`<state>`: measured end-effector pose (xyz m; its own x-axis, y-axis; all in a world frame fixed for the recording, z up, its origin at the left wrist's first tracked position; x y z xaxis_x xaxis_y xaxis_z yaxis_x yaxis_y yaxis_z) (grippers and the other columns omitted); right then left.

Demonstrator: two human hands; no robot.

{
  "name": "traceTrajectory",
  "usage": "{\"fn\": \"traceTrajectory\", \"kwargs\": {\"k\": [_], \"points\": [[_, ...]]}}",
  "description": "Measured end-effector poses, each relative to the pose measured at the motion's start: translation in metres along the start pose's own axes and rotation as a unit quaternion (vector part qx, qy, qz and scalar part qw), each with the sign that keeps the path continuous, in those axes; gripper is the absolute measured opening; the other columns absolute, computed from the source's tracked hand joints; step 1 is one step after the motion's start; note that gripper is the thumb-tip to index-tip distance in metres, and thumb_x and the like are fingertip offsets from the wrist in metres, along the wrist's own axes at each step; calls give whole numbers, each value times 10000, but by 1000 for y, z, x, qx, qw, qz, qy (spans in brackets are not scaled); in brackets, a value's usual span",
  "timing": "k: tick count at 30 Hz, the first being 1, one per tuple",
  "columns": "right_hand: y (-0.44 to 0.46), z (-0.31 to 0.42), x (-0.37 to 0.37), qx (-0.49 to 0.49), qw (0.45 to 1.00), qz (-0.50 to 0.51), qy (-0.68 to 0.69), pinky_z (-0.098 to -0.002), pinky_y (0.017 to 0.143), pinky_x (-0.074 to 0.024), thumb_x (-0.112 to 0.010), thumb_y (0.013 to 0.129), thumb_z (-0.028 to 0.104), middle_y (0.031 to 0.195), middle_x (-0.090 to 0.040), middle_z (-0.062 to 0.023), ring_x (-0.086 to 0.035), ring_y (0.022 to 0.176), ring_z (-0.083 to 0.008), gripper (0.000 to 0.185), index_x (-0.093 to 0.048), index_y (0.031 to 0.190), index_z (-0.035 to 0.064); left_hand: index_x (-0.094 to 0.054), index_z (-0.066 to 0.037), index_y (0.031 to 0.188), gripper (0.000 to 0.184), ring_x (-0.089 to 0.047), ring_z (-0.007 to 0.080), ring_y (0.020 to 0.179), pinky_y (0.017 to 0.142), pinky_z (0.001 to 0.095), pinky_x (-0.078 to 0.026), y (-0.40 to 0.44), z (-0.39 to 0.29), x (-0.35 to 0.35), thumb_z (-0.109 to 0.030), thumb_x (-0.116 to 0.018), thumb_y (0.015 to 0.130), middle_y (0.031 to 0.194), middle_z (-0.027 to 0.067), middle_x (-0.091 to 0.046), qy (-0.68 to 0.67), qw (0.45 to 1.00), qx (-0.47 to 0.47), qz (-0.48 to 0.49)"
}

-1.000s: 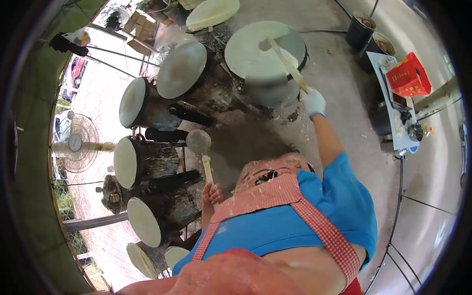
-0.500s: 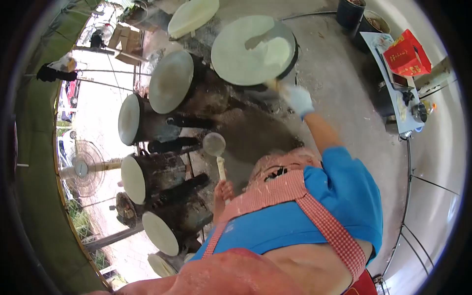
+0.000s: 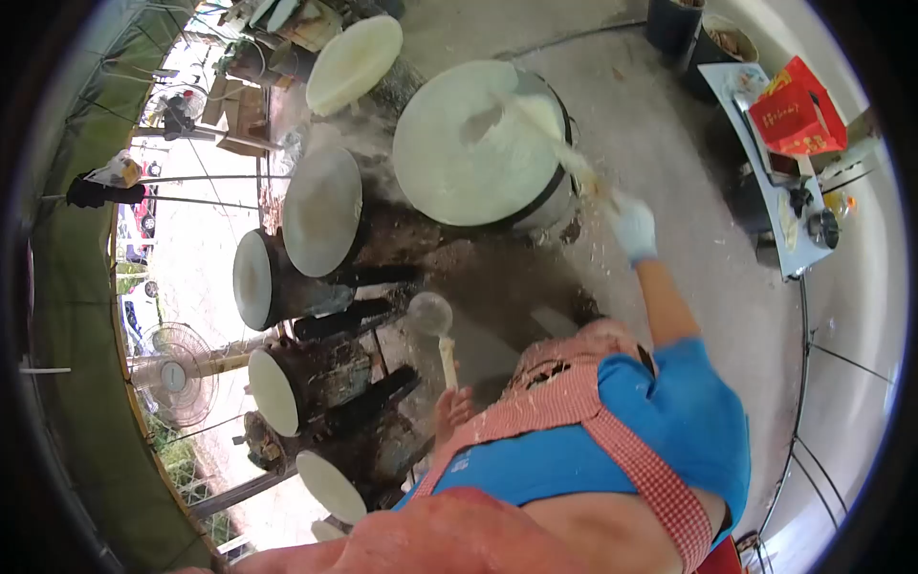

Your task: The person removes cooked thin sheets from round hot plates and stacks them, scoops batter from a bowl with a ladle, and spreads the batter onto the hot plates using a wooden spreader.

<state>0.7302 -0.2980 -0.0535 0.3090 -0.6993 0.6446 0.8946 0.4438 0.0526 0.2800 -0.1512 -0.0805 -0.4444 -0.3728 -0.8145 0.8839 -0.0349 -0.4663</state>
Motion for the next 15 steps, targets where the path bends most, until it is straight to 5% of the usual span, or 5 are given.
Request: {"fn": "traceTrajectory", "kwargs": {"k": [5,9,10,11,15], "points": [[160,31,-43,53,993,6,-105,-361,790,-426,-515,791,275,963,-598,-175,-553,939,-313,324,-604,1040,87,-267,-226,1346,468,-343,78,425,366,194,-350,-1,26,-25,-131,-388,904,668,53,-403,44,996,-71,-19],[122,45,-31,-66,977,26,203,-355,730,-452,-545,758,276,874,-630,-159,-597,811,-281,317,-635,963,52,-147,-324,1378,574,-364,68,451,390,191,-328,-20,17,-15,-159,-408,894,723,56,-448,202,973,-107,-18],[90,22,-67,-173,931,51,318,-366,733,-454,-555,740,297,882,-629,-164,-595,808,-308,312,-656,907,53,-400,-150,1227,339,-353,56,442,364,185,-296,-20,14,-16,-165,-417,889,662,30,-433,210,970,-118,-41],[75,42,-76,23,959,33,282,-325,739,-457,-594,723,271,892,-640,-142,-610,819,-266,292,-661,907,55,-400,-150,1227,339,-353,56,442,364,185,-296,-15,-1,-7,-165,-417,889,662,30,-433,209,970,-113,-45],[48,58,-50,50,989,73,115,-278,741,-457,-604,725,197,914,-640,-138,-616,817,-225,232,-669,908,71,-334,-129,654,261,-297,48,408,346,206,-262,-26,13,-16,-208,-415,889,537,-33,-296,-41,998,33,-41]]}}
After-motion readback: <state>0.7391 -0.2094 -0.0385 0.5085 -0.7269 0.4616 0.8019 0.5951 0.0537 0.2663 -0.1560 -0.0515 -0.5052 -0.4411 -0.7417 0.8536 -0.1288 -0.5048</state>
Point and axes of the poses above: each hand's wrist, its own y-axis towards the middle knuckle, its own x-axis out of the back of the hand, z = x × y, the point moved 6 cm from there along y, towards the middle knuckle
